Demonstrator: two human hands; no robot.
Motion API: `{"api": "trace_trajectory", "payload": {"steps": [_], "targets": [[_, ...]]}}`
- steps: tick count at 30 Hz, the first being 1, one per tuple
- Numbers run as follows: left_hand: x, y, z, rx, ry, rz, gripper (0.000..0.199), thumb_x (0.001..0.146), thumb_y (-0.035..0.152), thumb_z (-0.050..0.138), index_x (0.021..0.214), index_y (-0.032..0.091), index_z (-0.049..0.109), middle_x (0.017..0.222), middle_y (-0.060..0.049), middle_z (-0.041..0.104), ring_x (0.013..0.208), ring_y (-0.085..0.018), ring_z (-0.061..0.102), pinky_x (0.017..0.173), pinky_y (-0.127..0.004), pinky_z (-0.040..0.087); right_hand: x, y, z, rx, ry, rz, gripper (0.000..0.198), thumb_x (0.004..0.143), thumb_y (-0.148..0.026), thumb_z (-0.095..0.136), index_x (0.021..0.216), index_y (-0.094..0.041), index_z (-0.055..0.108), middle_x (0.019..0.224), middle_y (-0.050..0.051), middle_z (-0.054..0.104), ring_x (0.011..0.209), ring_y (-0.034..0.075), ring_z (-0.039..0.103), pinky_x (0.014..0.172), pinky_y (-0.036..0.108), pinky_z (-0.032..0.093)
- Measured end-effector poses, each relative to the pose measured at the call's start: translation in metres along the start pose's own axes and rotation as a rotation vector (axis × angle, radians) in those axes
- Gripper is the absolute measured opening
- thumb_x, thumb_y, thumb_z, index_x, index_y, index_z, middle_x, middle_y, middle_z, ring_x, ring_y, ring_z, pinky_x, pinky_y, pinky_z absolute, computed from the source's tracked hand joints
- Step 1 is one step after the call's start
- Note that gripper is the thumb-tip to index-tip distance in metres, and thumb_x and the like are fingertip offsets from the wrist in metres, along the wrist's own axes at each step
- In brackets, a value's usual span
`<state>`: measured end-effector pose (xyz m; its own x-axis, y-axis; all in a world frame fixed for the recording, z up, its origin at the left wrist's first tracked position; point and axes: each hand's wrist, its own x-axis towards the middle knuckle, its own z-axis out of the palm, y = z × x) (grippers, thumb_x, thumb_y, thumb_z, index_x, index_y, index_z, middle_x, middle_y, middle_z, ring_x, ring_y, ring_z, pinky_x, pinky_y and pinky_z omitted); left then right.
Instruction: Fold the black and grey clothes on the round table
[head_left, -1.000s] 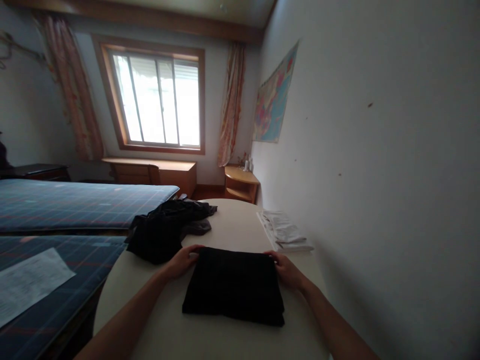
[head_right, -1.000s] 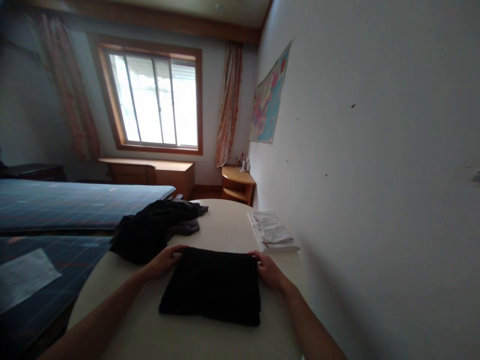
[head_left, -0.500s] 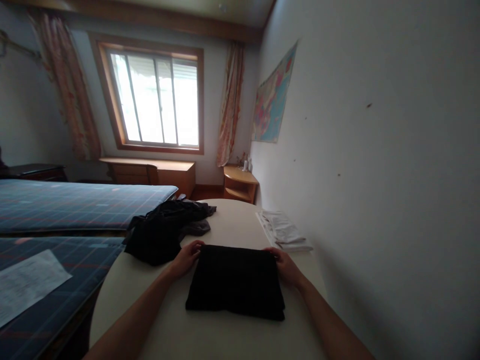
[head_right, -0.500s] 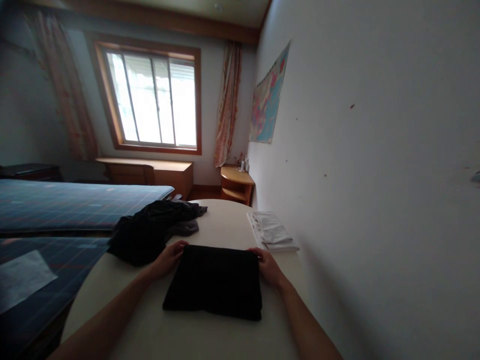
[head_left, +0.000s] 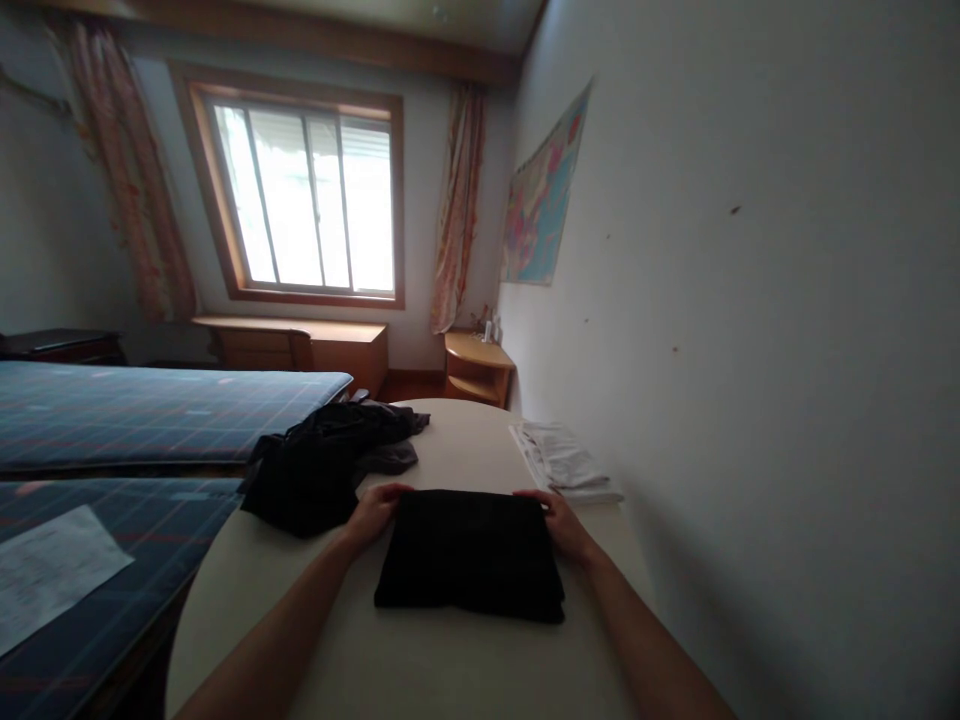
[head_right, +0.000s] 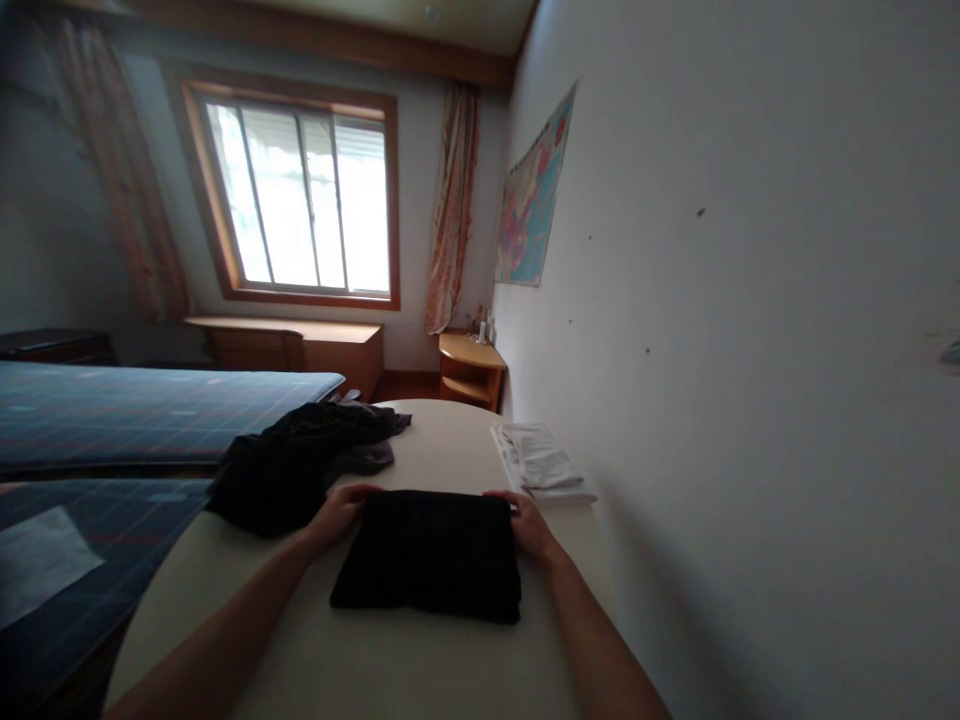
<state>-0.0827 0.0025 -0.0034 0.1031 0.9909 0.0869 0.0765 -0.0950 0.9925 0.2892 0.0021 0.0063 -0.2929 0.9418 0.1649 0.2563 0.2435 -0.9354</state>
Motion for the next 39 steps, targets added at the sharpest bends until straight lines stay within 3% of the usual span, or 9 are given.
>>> {"api": "trace_trajectory", "payload": {"steps": [5, 10, 13, 15, 20, 24, 29, 32, 39], "targets": [[0.007, 0.003, -0.003, 0.135, 0.091, 0.012, 0.028, 0.063, 0.033, 0.069, 0.083, 0.015, 0.077, 0.082, -0.007, 0.078, 0.086, -0.028, 0.071, 0.085, -0.040, 0.054, 0.006, -0.010, -0.017, -0.255, -0.132, -0.009, 0.047, 0.068, -0.026, 0.055, 0.110, -0.019, 0.075, 0.111, 0.007, 0.074, 0.107, 0.027, 0.066, 0.101, 0.044, 0.047], [0.013, 0.025, 0.004, 0.293, 0.207, 0.116, 0.027, 0.075, 0.033, 0.060, 0.091, 0.020, 0.077, 0.107, -0.006, 0.075, 0.111, -0.029, 0.065, 0.106, -0.043, 0.043, 0.015, -0.051, -0.012, -0.687, 0.040, -0.039, 0.044, 0.075, -0.015, 0.041, 0.098, -0.021, 0.078, 0.115, 0.007, 0.072, 0.112, 0.021, 0.063, 0.108, 0.038, 0.040], [0.002, 0.042, 0.029, 0.509, 0.088, 0.296, 0.037, 0.085, 0.036, 0.054, 0.115, 0.023, 0.072, 0.135, -0.005, 0.063, 0.129, -0.025, 0.053, 0.115, -0.040, 0.033, 0.014, -0.073, 0.022, -0.755, 0.049, -0.128, 0.048, 0.090, -0.024, 0.038, 0.130, -0.018, 0.063, 0.132, 0.009, 0.063, 0.125, 0.021, 0.055, 0.113, 0.037, 0.034], [-0.012, 0.046, 0.047, 0.763, -0.045, 0.392, 0.049, 0.091, 0.040, 0.049, 0.136, 0.023, 0.058, 0.151, -0.006, 0.046, 0.142, -0.025, 0.038, 0.119, -0.042, 0.025, 0.007, -0.077, 0.050, -0.840, -0.026, -0.123, 0.055, 0.096, -0.044, 0.039, 0.145, -0.021, 0.048, 0.149, 0.009, 0.048, 0.141, 0.027, 0.037, 0.119, 0.045, 0.022], [-0.046, 0.026, 0.062, 1.138, -0.193, 0.248, 0.066, 0.095, 0.057, 0.041, 0.153, 0.026, 0.033, 0.161, -0.011, 0.024, 0.150, -0.033, 0.015, 0.118, -0.057, 0.016, -0.022, -0.061, 0.088, -0.987, -0.141, 0.015, 0.075, 0.092, -0.072, 0.031, 0.155, -0.031, 0.028, 0.163, 0.004, 0.022, 0.150, 0.035, 0.009, 0.119, 0.055, 0.004], [-0.051, 0.024, 0.060, 1.196, -0.169, 0.213, 0.067, 0.094, 0.058, 0.043, 0.153, 0.028, 0.033, 0.162, -0.011, 0.021, 0.149, -0.038, 0.012, 0.116, -0.061, 0.016, -0.029, -0.054, 0.090, -1.027, -0.116, 0.024, 0.076, 0.091, -0.074, 0.031, 0.155, -0.034, 0.024, 0.163, 0.003, 0.019, 0.150, 0.035, 0.005, 0.119, 0.055, 0.002], [-0.042, 0.044, 0.078, 1.203, -0.106, 0.298, 0.054, 0.096, 0.048, 0.041, 0.141, 0.021, 0.053, 0.152, -0.014, 0.044, 0.145, -0.035, 0.031, 0.118, -0.055, 0.017, -0.028, -0.058, 0.090, -1.060, -0.107, -0.015, 0.073, 0.091, -0.071, 0.035, 0.155, -0.038, 0.020, 0.164, 0.003, 0.015, 0.150, 0.038, 0.006, 0.116, 0.061, 0.003], [-0.041, 0.039, 0.091, 1.168, -0.100, 0.380, 0.054, 0.098, 0.046, 0.038, 0.148, 0.025, 0.043, 0.156, -0.008, 0.038, 0.146, -0.031, 0.029, 0.119, -0.052, 0.019, -0.029, -0.060, 0.090, -1.047, -0.116, -0.049, 0.073, 0.090, -0.073, 0.035, 0.154, -0.042, 0.019, 0.164, 0.002, 0.016, 0.149, 0.038, 0.009, 0.116, 0.063, 0.003], [-0.043, 0.015, 0.096, 1.175, -0.075, 0.288, 0.062, 0.099, 0.052, 0.033, 0.153, 0.023, 0.034, 0.158, -0.009, 0.033, 0.148, -0.033, 0.022, 0.119, -0.054, 0.015, -0.028, -0.056, 0.090, -1.041, -0.134, -0.001, 0.077, 0.088, -0.075, 0.037, 0.154, -0.040, 0.022, 0.163, 0.003, 0.019, 0.149, 0.039, 0.010, 0.116, 0.063, 0.003]]}}
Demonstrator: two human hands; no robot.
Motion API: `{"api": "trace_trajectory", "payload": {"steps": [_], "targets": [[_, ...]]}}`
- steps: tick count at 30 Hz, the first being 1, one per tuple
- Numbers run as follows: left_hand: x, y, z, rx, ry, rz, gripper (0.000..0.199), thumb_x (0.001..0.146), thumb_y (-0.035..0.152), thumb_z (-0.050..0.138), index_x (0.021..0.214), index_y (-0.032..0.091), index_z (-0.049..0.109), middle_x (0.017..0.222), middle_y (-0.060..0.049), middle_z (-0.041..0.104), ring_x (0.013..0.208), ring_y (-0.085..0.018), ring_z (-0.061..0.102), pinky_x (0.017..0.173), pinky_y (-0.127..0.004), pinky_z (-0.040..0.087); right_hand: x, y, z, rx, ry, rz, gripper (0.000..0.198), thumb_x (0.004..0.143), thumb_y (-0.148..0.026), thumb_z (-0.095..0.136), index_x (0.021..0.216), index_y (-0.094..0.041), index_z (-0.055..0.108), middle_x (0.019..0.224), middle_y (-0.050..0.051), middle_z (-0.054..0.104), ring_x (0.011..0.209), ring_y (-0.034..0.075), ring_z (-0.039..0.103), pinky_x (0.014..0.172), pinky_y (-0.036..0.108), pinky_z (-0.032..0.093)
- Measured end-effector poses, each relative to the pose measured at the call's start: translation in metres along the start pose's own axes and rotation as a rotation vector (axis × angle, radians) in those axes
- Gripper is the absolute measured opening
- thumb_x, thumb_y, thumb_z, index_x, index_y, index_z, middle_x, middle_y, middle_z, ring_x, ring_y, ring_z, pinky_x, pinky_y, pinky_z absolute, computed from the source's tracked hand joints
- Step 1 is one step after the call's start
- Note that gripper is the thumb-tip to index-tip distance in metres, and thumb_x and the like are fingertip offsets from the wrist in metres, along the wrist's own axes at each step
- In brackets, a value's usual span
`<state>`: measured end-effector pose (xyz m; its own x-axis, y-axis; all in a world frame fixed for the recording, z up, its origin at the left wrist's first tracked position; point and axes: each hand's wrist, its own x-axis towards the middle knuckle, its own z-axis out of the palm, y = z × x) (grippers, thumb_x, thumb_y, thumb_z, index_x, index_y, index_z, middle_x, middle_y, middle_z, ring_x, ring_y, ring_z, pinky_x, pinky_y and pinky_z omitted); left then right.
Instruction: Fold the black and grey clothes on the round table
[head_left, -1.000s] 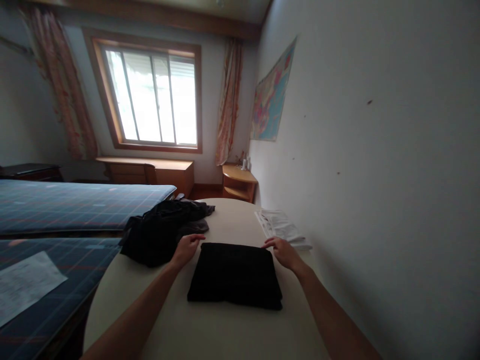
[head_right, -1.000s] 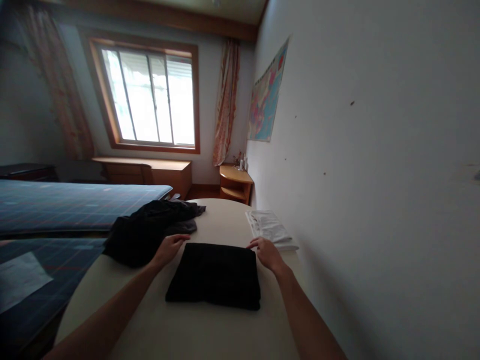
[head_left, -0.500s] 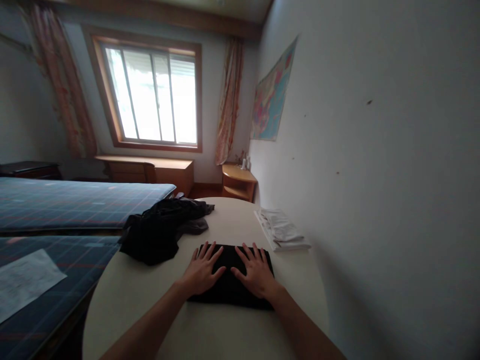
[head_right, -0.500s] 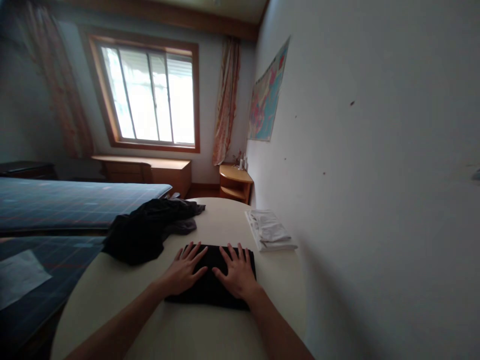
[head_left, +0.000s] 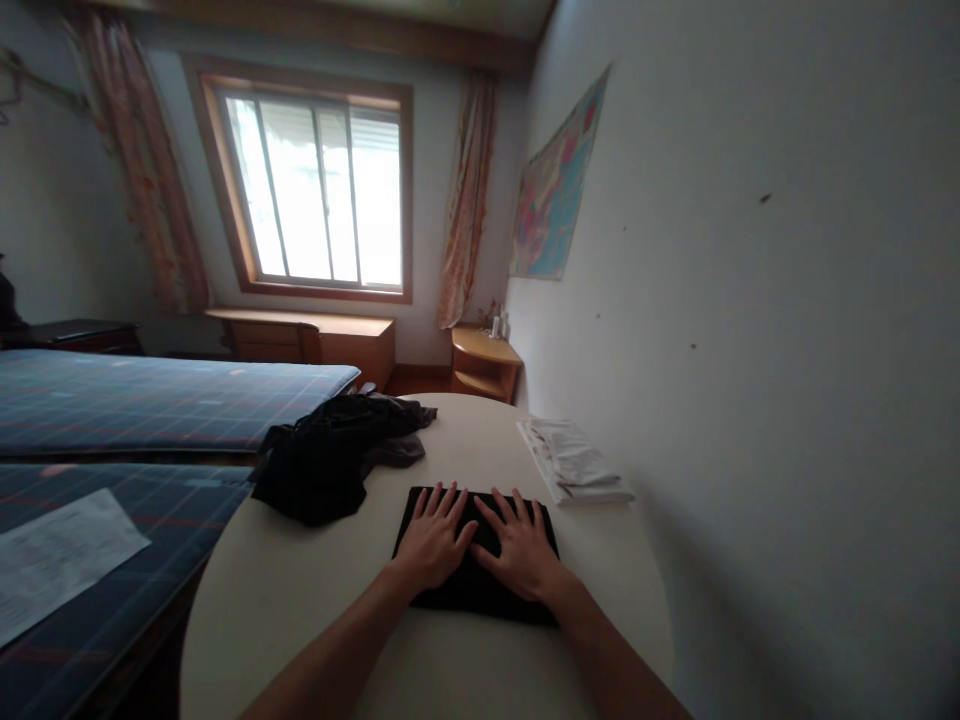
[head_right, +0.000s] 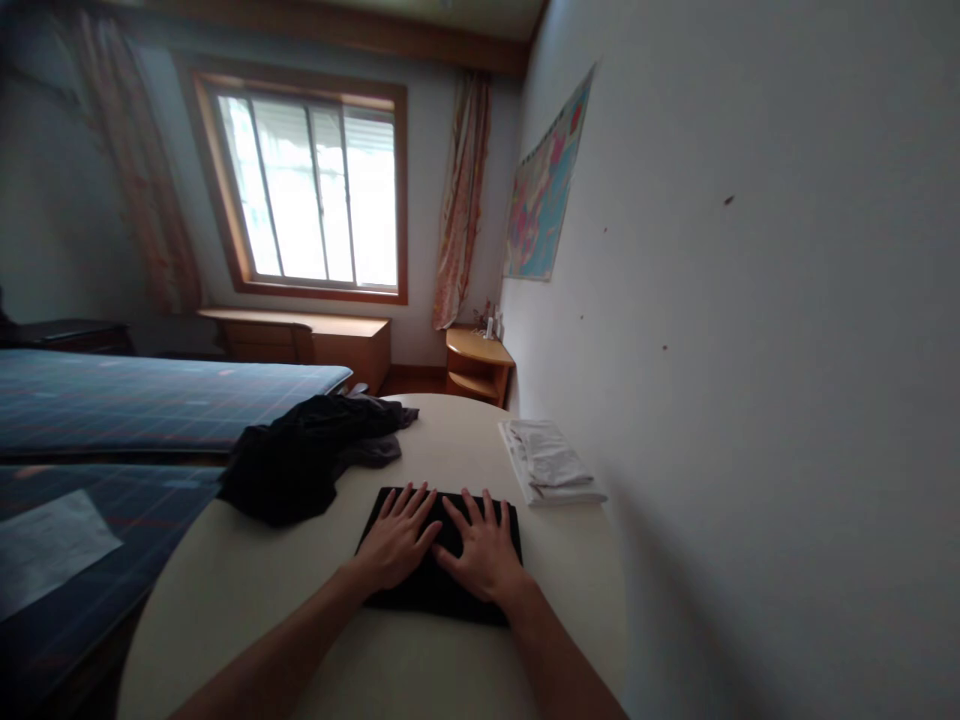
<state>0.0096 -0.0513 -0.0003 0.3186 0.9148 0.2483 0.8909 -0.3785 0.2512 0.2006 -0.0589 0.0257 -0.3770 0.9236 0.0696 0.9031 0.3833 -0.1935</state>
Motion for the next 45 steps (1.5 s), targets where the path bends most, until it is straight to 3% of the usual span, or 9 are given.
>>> {"api": "trace_trajectory", "payload": {"steps": [5, 11, 16, 20, 24, 32, 38, 42, 45], "targets": [[0.002, 0.000, -0.003, 0.009, 0.044, -0.076, 0.058, 0.098, 0.052, 0.036, 0.151, 0.028, 0.038, 0.158, -0.007, 0.035, 0.148, -0.037, 0.019, 0.118, -0.057, 0.016, 0.002, 0.001, 0.004, 0.010, -0.017, 0.010, 0.081, 0.086, -0.077, 0.037, 0.155, -0.038, 0.018, 0.164, 0.002, 0.017, 0.149, 0.038, 0.008, 0.116, 0.063, 0.001], [0.003, -0.006, -0.002, -0.022, 0.040, -0.116, 0.062, 0.097, 0.053, 0.036, 0.149, 0.019, 0.043, 0.157, -0.012, 0.035, 0.148, -0.037, 0.019, 0.118, -0.052, 0.021, 0.002, 0.000, 0.001, 0.020, -0.019, 0.024, 0.081, 0.086, -0.076, 0.040, 0.155, -0.038, 0.021, 0.164, 0.001, 0.018, 0.150, 0.037, 0.006, 0.116, 0.062, 0.000], [0.000, -0.006, -0.003, 0.003, 0.060, -0.144, 0.061, 0.093, 0.053, 0.045, 0.148, 0.026, 0.044, 0.158, -0.010, 0.035, 0.148, -0.041, 0.017, 0.116, -0.063, 0.013, 0.000, 0.000, -0.002, 0.039, -0.024, 0.024, 0.080, 0.086, -0.076, 0.040, 0.155, -0.038, 0.024, 0.163, 0.001, 0.019, 0.150, 0.036, 0.007, 0.118, 0.059, 0.000], [0.001, -0.012, -0.012, -0.043, -0.001, -0.157, 0.064, 0.091, 0.061, 0.046, 0.148, 0.033, 0.043, 0.158, -0.010, 0.034, 0.147, -0.042, 0.021, 0.112, -0.063, 0.022, 0.000, 0.000, -0.001, 0.044, -0.007, 0.023, 0.082, 0.085, -0.076, 0.040, 0.155, -0.037, 0.024, 0.163, 0.001, 0.019, 0.150, 0.036, 0.006, 0.118, 0.058, 0.000], [0.004, -0.020, -0.016, -0.055, -0.049, -0.179, 0.061, 0.096, 0.057, 0.037, 0.148, 0.026, 0.044, 0.157, -0.010, 0.036, 0.146, -0.036, 0.027, 0.114, -0.055, 0.025, 0.001, 0.000, 0.002, 0.035, 0.011, 0.040, 0.086, 0.083, -0.078, 0.042, 0.155, -0.035, 0.024, 0.164, 0.002, 0.015, 0.151, 0.035, 0.004, 0.118, 0.057, 0.000], [0.009, -0.049, -0.009, -0.067, 0.146, -0.317, 0.051, 0.095, 0.042, 0.041, 0.133, 0.013, 0.057, 0.132, -0.017, 0.061, 0.125, -0.032, 0.052, 0.108, -0.045, 0.035, 0.002, 0.000, -0.005, 0.039, -0.053, 0.050, 0.088, 0.082, -0.078, 0.044, 0.155, -0.035, 0.023, 0.163, 0.005, 0.022, 0.149, 0.038, 0.013, 0.117, 0.059, 0.002], [0.019, -0.076, -0.012, -0.498, 0.242, -0.286, 0.040, 0.081, 0.028, 0.055, 0.117, 0.013, 0.064, 0.120, -0.013, 0.068, 0.116, -0.028, 0.059, 0.106, -0.041, 0.041, 0.034, 0.000, -0.037, 0.103, -0.201, 0.064, 0.098, 0.075, -0.084, 0.048, 0.153, -0.025, 0.035, 0.152, 0.015, 0.041, 0.139, 0.041, 0.034, 0.115, 0.061, 0.014], [0.018, -0.072, -0.022, -0.904, 0.196, -0.317, 0.048, 0.077, 0.036, 0.063, 0.121, 0.016, 0.060, 0.108, -0.010, 0.071, 0.092, -0.025, 0.069, 0.081, -0.037, 0.055, 0.071, 0.006, -0.045, 0.247, -0.203, -0.027, 0.085, 0.085, -0.072, 0.047, 0.147, -0.013, 0.044, 0.144, 0.018, 0.051, 0.132, 0.032, 0.047, 0.112, 0.043, 0.032], [0.015, -0.067, -0.031, -1.141, 0.179, -0.304, 0.056, 0.072, 0.042, 0.071, 0.121, 0.018, 0.058, 0.108, -0.008, 0.070, 0.087, -0.023, 0.070, 0.070, -0.032, 0.056, 0.089, 0.013, -0.049, 0.342, -0.337, -0.074, 0.079, 0.082, -0.066, 0.058, 0.140, -0.012, 0.053, 0.129, 0.016, 0.064, 0.113, 0.028, 0.062, 0.100, 0.035, 0.045]]}}
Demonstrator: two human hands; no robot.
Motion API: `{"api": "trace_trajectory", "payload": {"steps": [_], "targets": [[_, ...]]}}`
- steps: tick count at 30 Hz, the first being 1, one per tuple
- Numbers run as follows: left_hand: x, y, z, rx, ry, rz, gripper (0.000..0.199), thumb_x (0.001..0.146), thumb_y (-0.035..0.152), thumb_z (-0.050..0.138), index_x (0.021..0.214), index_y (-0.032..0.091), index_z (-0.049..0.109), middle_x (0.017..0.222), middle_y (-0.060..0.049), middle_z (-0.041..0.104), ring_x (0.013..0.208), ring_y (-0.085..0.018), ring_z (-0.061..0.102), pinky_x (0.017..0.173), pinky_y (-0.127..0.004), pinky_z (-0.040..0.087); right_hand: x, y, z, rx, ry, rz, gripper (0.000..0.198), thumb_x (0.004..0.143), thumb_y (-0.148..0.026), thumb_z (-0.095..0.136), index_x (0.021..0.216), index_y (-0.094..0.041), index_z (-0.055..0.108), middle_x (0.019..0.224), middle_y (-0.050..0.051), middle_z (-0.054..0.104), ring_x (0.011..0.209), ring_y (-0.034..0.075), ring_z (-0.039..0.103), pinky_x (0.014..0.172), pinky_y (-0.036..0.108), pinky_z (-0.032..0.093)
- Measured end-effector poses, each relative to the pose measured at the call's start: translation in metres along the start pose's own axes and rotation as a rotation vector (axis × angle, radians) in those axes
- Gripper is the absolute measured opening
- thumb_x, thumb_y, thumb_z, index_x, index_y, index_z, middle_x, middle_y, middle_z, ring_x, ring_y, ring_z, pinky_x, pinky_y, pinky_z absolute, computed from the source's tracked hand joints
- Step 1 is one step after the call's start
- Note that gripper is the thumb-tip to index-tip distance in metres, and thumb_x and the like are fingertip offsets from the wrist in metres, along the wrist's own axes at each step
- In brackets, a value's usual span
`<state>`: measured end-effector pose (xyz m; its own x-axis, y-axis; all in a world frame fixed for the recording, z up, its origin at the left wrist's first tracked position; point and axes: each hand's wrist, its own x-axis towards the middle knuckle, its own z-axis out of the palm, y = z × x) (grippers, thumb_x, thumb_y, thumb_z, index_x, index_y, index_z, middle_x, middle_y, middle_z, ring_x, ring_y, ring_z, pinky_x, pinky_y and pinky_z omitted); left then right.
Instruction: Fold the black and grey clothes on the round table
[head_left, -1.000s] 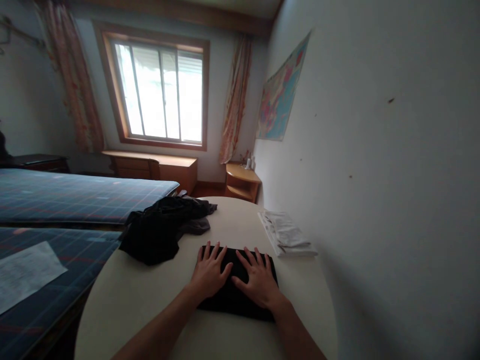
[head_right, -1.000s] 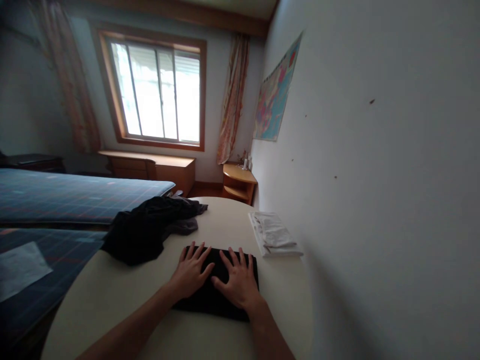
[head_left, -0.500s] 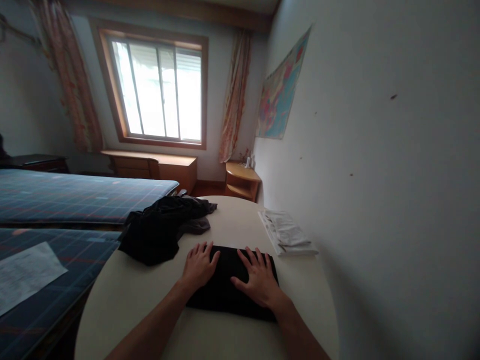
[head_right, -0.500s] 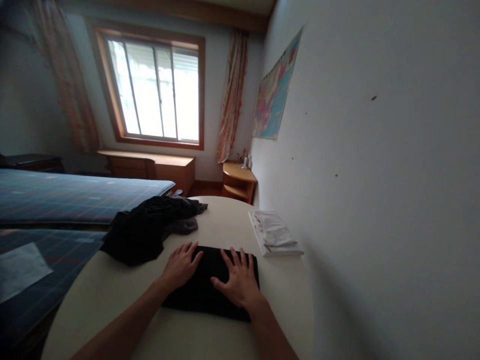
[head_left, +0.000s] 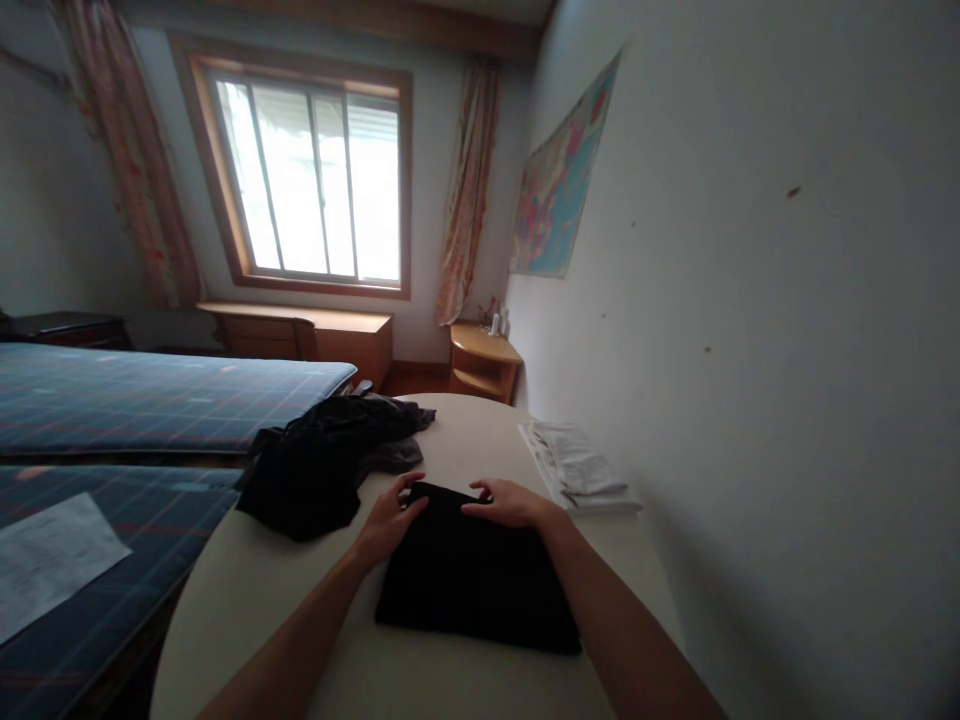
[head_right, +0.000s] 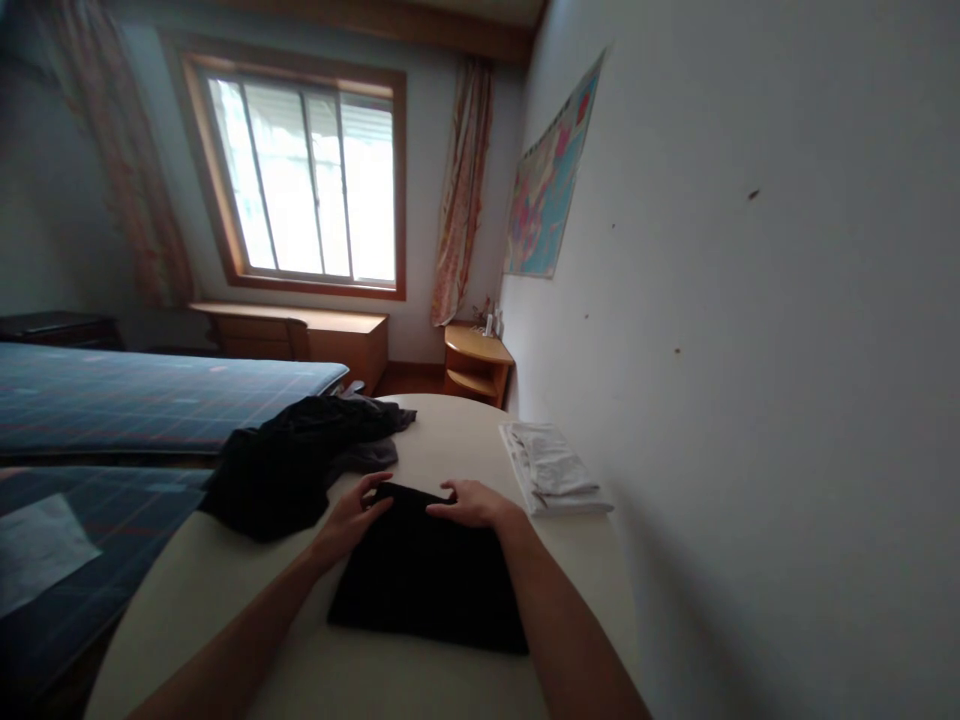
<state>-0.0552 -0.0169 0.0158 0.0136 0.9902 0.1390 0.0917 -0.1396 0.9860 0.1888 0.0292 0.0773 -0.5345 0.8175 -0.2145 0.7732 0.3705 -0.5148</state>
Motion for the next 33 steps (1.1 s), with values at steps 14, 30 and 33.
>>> {"api": "trace_trajectory", "payload": {"steps": [14, 30, 33], "targets": [[0.010, -0.033, 0.008, 0.523, 0.173, 0.216, 0.043, 0.093, 0.041, 0.044, 0.123, 0.016, 0.060, 0.126, -0.013, 0.066, 0.121, -0.028, 0.059, 0.108, -0.046, 0.042, -0.034, 0.021, -0.051, -0.055, 0.083, -0.040, 0.054, 0.082, -0.052, 0.064, 0.122, -0.016, 0.066, 0.117, 0.011, 0.070, 0.105, 0.027, 0.065, 0.092, 0.035, 0.048], [0.006, -0.048, 0.014, 0.986, 0.019, 0.241, 0.040, 0.094, 0.035, 0.046, 0.126, 0.017, 0.062, 0.141, -0.011, 0.057, 0.138, -0.028, 0.043, 0.116, -0.047, 0.033, -0.021, 0.091, -0.163, 0.100, 0.575, 0.194, 0.043, 0.080, -0.046, 0.071, 0.112, -0.018, 0.067, 0.102, 0.008, 0.075, 0.091, 0.022, 0.070, 0.083, 0.031, 0.053], [0.006, -0.048, 0.014, 0.992, 0.017, 0.237, 0.039, 0.094, 0.034, 0.046, 0.125, 0.018, 0.062, 0.140, -0.010, 0.057, 0.137, -0.028, 0.044, 0.115, -0.047, 0.034, -0.018, 0.122, -0.176, 0.156, 0.616, 0.249, 0.046, 0.080, -0.049, 0.070, 0.113, -0.016, 0.067, 0.102, 0.010, 0.075, 0.089, 0.023, 0.071, 0.081, 0.032, 0.054]]}}
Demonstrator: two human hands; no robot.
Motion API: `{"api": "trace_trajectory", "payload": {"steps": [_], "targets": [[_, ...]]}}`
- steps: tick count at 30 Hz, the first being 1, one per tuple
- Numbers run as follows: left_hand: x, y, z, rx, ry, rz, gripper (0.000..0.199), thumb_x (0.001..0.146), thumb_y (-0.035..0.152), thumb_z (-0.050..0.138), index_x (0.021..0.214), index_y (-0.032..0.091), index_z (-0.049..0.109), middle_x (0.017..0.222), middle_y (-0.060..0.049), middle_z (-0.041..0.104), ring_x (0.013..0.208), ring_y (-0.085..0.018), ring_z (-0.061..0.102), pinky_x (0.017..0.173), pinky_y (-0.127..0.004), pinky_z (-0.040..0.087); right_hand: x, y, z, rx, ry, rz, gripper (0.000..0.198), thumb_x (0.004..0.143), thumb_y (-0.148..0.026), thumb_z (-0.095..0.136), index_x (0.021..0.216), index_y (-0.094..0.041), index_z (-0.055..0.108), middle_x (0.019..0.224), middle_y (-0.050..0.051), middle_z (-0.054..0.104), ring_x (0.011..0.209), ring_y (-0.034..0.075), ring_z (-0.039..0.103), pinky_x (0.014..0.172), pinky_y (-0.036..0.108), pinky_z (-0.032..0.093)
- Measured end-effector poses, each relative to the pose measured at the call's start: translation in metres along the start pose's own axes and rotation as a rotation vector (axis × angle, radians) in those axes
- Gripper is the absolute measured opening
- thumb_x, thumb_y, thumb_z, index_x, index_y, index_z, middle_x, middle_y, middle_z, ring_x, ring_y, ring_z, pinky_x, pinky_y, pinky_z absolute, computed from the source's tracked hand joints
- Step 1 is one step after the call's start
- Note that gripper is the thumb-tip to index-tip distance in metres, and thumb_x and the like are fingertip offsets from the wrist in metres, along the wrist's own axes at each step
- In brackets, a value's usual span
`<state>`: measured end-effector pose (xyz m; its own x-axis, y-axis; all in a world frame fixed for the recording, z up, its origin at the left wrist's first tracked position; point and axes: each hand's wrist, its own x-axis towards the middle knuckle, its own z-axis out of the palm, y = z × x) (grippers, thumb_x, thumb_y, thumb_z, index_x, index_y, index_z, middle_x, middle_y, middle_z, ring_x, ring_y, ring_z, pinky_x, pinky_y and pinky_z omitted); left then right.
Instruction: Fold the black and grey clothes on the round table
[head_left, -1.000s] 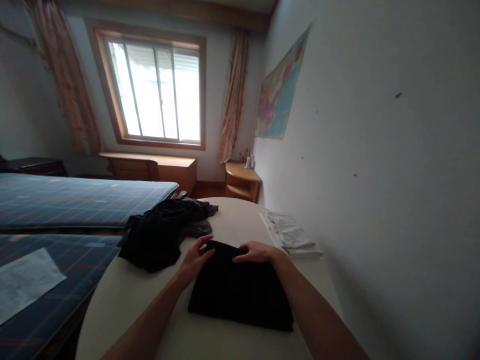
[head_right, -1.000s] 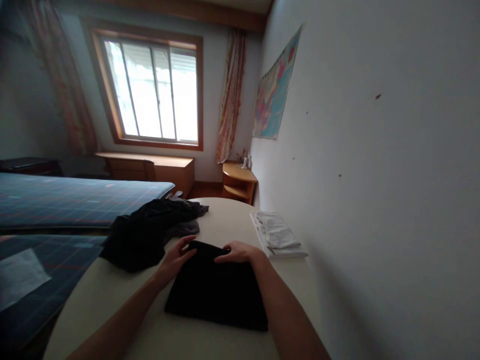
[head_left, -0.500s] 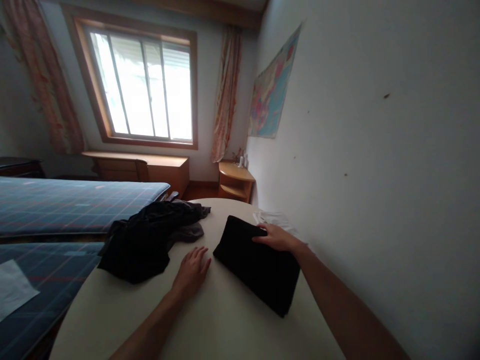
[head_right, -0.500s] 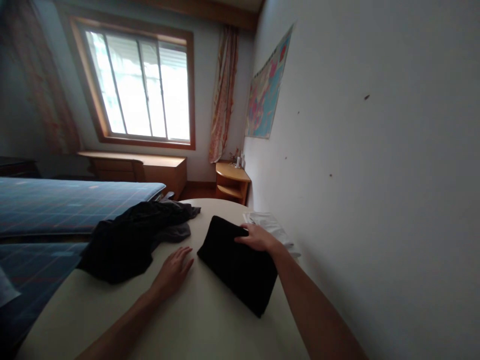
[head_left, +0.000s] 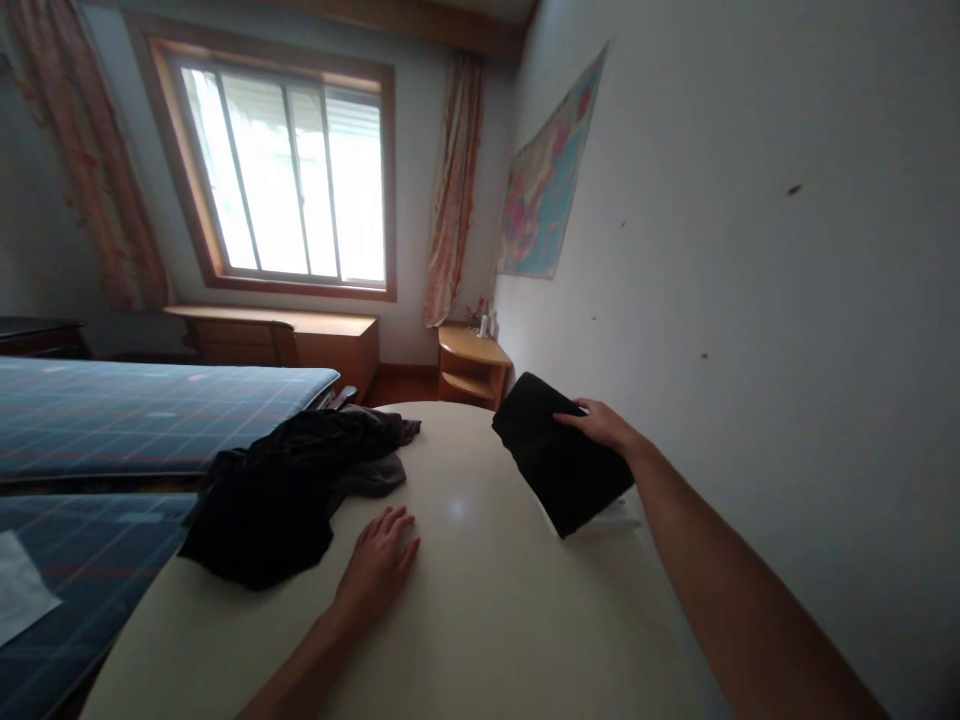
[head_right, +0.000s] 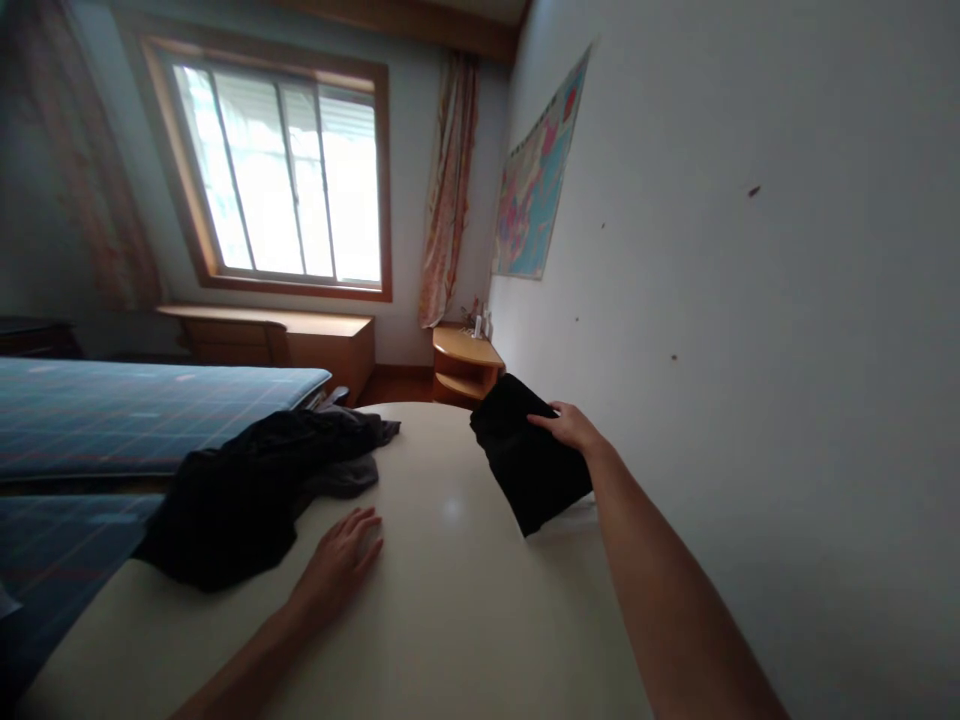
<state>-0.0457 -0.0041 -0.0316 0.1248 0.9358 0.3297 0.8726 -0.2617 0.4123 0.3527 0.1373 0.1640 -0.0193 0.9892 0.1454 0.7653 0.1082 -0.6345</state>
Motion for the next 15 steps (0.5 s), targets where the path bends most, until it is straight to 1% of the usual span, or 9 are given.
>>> {"api": "trace_trajectory", "payload": {"steps": [2, 4, 6, 8, 11, 13, 15], "targets": [[0.000, 0.000, 0.000, 0.000, 0.007, 0.000, 0.038, 0.093, 0.033, 0.046, 0.124, 0.019, 0.062, 0.140, -0.010, 0.057, 0.137, -0.028, 0.044, 0.115, -0.047, 0.034, 0.006, 0.025, 0.003, -0.091, 0.075, 0.065, 0.051, 0.081, -0.051, 0.069, 0.116, -0.015, 0.067, 0.110, 0.012, 0.073, 0.098, 0.025, 0.069, 0.086, 0.033, 0.053], [0.000, 0.001, 0.000, -0.002, 0.011, 0.001, 0.037, 0.093, 0.033, 0.046, 0.124, 0.019, 0.062, 0.140, -0.009, 0.057, 0.137, -0.027, 0.045, 0.115, -0.047, 0.035, 0.006, 0.051, 0.013, -0.218, 0.142, 0.158, 0.055, 0.082, -0.053, 0.066, 0.123, -0.017, 0.064, 0.119, 0.012, 0.070, 0.107, 0.026, 0.066, 0.093, 0.034, 0.050], [0.000, 0.002, 0.000, -0.004, 0.012, -0.002, 0.037, 0.093, 0.032, 0.046, 0.124, 0.020, 0.062, 0.139, -0.009, 0.058, 0.136, -0.027, 0.045, 0.114, -0.047, 0.036, 0.000, 0.074, 0.027, -0.262, 0.131, 0.218, 0.055, 0.084, -0.053, 0.063, 0.125, -0.016, 0.064, 0.120, 0.014, 0.070, 0.109, 0.029, 0.066, 0.094, 0.037, 0.049], [0.000, 0.002, 0.000, -0.004, 0.015, -0.005, 0.037, 0.093, 0.032, 0.046, 0.124, 0.020, 0.062, 0.139, -0.009, 0.058, 0.135, -0.027, 0.046, 0.114, -0.048, 0.036, -0.008, 0.091, 0.038, -0.283, 0.115, 0.253, 0.057, 0.086, -0.054, 0.059, 0.128, -0.016, 0.062, 0.120, 0.015, 0.069, 0.110, 0.031, 0.065, 0.094, 0.040, 0.048], [0.000, 0.002, 0.000, -0.012, 0.016, -0.005, 0.037, 0.092, 0.032, 0.047, 0.122, 0.020, 0.063, 0.138, -0.008, 0.059, 0.134, -0.027, 0.047, 0.114, -0.048, 0.036, -0.013, 0.099, 0.041, -0.310, 0.114, 0.258, 0.063, 0.089, -0.057, 0.052, 0.137, -0.016, 0.055, 0.127, 0.016, 0.065, 0.117, 0.032, 0.061, 0.098, 0.042, 0.046], [0.000, 0.001, 0.000, -0.020, 0.022, 0.001, 0.036, 0.091, 0.033, 0.048, 0.122, 0.021, 0.063, 0.138, -0.008, 0.059, 0.134, -0.028, 0.047, 0.114, -0.049, 0.036, -0.012, 0.093, 0.038, -0.381, 0.127, 0.260, 0.066, 0.090, -0.059, 0.049, 0.140, -0.017, 0.052, 0.133, 0.018, 0.061, 0.122, 0.033, 0.057, 0.101, 0.044, 0.043], [0.000, 0.001, 0.000, -0.016, 0.028, 0.001, 0.036, 0.091, 0.032, 0.048, 0.122, 0.022, 0.063, 0.138, -0.008, 0.059, 0.134, -0.028, 0.047, 0.114, -0.049, 0.036, -0.011, 0.080, 0.037, -0.480, 0.163, 0.273, 0.067, 0.090, -0.061, 0.047, 0.143, -0.020, 0.050, 0.140, 0.019, 0.054, 0.125, 0.037, 0.053, 0.102, 0.050, 0.041]]}}
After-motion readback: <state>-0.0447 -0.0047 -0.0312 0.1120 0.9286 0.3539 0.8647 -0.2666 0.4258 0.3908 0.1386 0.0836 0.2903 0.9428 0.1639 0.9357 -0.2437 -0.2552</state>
